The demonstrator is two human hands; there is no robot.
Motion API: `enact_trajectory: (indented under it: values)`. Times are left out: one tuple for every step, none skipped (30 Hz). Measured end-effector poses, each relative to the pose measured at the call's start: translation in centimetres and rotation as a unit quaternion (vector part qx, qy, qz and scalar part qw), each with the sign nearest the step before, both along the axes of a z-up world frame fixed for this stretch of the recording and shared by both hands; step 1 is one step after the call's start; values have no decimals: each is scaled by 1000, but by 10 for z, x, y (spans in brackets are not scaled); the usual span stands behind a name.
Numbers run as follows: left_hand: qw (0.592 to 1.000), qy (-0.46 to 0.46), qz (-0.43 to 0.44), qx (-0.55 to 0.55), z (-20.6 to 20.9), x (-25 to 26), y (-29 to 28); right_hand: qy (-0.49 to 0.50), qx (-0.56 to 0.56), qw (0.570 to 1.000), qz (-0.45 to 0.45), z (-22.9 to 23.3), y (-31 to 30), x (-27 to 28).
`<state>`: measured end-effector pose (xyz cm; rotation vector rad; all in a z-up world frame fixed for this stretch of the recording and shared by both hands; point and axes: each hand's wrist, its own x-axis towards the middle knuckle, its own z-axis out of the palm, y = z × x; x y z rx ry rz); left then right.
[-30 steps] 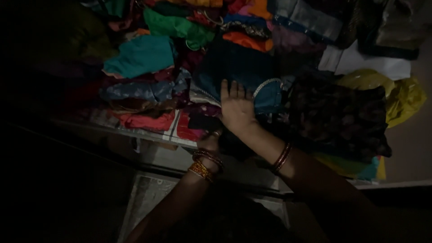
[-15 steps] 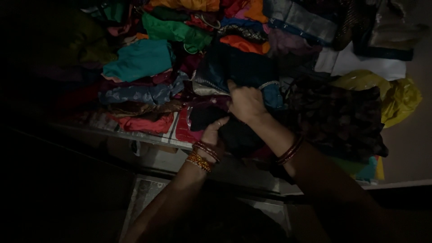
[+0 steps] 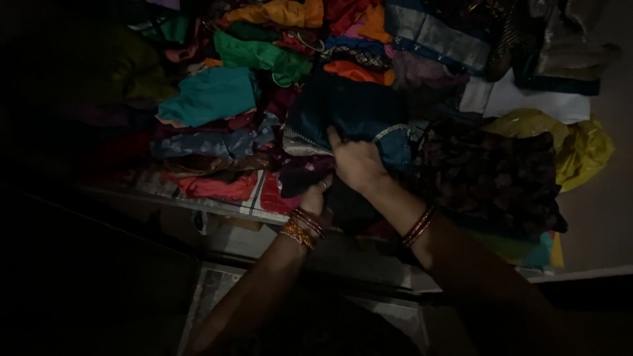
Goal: The person searches through a pile of clothing by hand, moving aside various garments. They pick up and unfold a floral garment, set it back down, and then pick up a black garment and move it away from the pile.
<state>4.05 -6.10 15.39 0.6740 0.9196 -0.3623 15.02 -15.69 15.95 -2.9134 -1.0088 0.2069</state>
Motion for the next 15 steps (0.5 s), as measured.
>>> enact_trajectory:
  values:
    - [993, -113, -24, -16, -9, 0, 3, -14, 10, 1000, 10, -7, -3, 4]
    - [973, -225, -48, -32, -17, 1, 7, -28, 20, 999, 20, -14, -5, 9]
    - [972, -227, -47, -32, -22, 6, 8, -30, 20, 999, 21, 3, -6, 7]
    - [977, -201, -69, -27, -26, 12, 10, -9, 18, 1000, 3, 20, -6, 6]
    - [980, -174, -92, -21, -29, 18, 12, 11, 17, 1000, -15, 37, -6, 5]
    - [980, -176, -91, -20, -31, 25, 14, 9, 18, 1000, -14, 42, -9, 11]
    - [979, -188, -67, -47, -34, 31, 15, -19, 48, 999, -8, 46, -14, 16]
    - [976, -199, -42, -74, -37, 37, 15, -47, 77, 996, -2, 49, -19, 21]
    - [976, -199, -44, -75, -36, 40, 16, -47, 76, 996, -4, 51, -25, 28]
    - [969, -229, -50, -76, -34, 44, 17, -57, 95, 994, -8, 53, -30, 36]
    - [962, -257, -57, -77, -32, 47, 18, -66, 113, 991, -12, 55, -36, 43]
    - [962, -256, -59, -78, -30, 48, 19, -66, 113, 991, -15, 57, -41, 51]
    - [958, -272, -42, -83, -28, 50, 20, -65, 134, 989, -18, 58, -47, 58]
    - [953, -288, -26, -88, -26, 52, 21, -64, 155, 986, -22, 59, -53, 66]
    - [953, -288, -28, -90, -14, 52, 25, -64, 154, 986, -25, 64, -58, 69]
